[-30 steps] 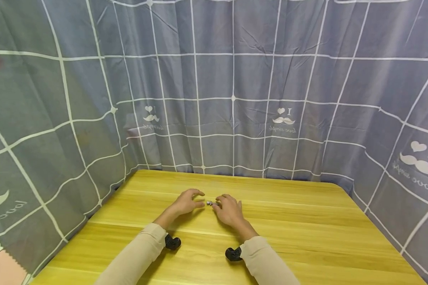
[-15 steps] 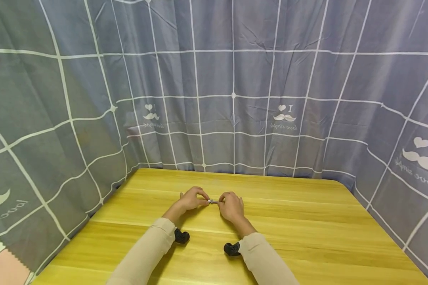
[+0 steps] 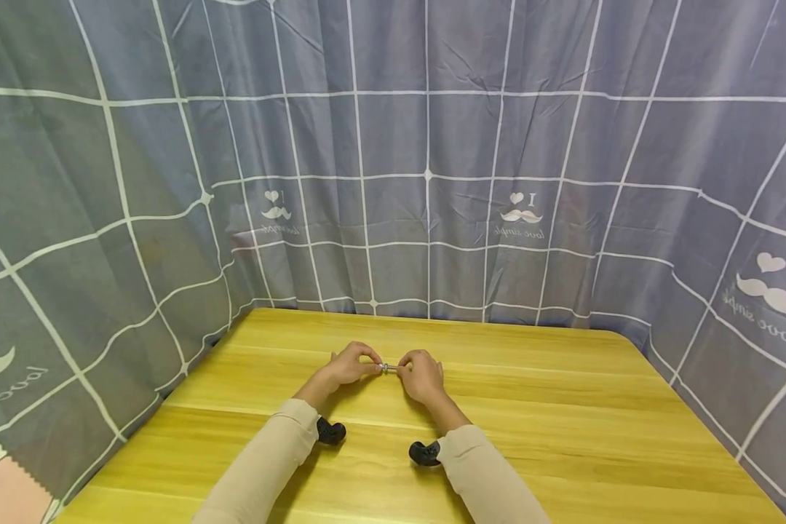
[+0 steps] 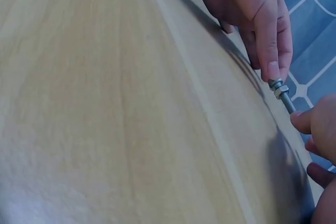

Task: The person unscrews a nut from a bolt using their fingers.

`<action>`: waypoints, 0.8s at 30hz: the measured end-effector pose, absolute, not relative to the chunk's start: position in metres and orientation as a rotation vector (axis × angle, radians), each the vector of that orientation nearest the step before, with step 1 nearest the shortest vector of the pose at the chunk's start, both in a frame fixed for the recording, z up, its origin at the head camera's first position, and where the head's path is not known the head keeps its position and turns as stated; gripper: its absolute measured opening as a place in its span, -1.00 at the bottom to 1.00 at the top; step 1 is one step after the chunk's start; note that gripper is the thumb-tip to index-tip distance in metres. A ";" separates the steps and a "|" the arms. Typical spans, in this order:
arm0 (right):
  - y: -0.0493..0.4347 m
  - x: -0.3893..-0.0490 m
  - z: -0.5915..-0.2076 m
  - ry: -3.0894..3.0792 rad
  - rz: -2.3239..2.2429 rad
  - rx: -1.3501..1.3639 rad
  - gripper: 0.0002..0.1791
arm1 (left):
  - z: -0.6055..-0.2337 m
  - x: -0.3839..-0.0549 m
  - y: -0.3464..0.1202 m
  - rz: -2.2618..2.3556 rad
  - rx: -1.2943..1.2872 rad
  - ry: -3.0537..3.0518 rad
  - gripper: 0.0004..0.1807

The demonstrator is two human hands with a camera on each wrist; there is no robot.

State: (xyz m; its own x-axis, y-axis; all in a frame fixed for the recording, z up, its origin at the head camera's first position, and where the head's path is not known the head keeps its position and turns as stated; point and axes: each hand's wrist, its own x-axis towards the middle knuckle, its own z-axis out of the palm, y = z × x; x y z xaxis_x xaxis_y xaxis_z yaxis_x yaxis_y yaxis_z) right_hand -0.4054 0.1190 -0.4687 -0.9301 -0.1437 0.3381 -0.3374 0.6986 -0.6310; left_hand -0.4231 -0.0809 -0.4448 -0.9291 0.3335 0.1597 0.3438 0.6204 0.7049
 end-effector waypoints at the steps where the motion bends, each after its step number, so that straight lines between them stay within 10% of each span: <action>1: 0.119 -0.405 -0.468 -2.639 1.097 0.374 -0.92 | -0.443 -0.423 -0.081 -1.258 -0.600 -2.800 -0.92; 24: 0.126 -0.374 -0.412 -2.221 1.906 0.253 -0.86 | -0.395 -0.389 -0.066 -1.783 -0.610 -2.510 -0.86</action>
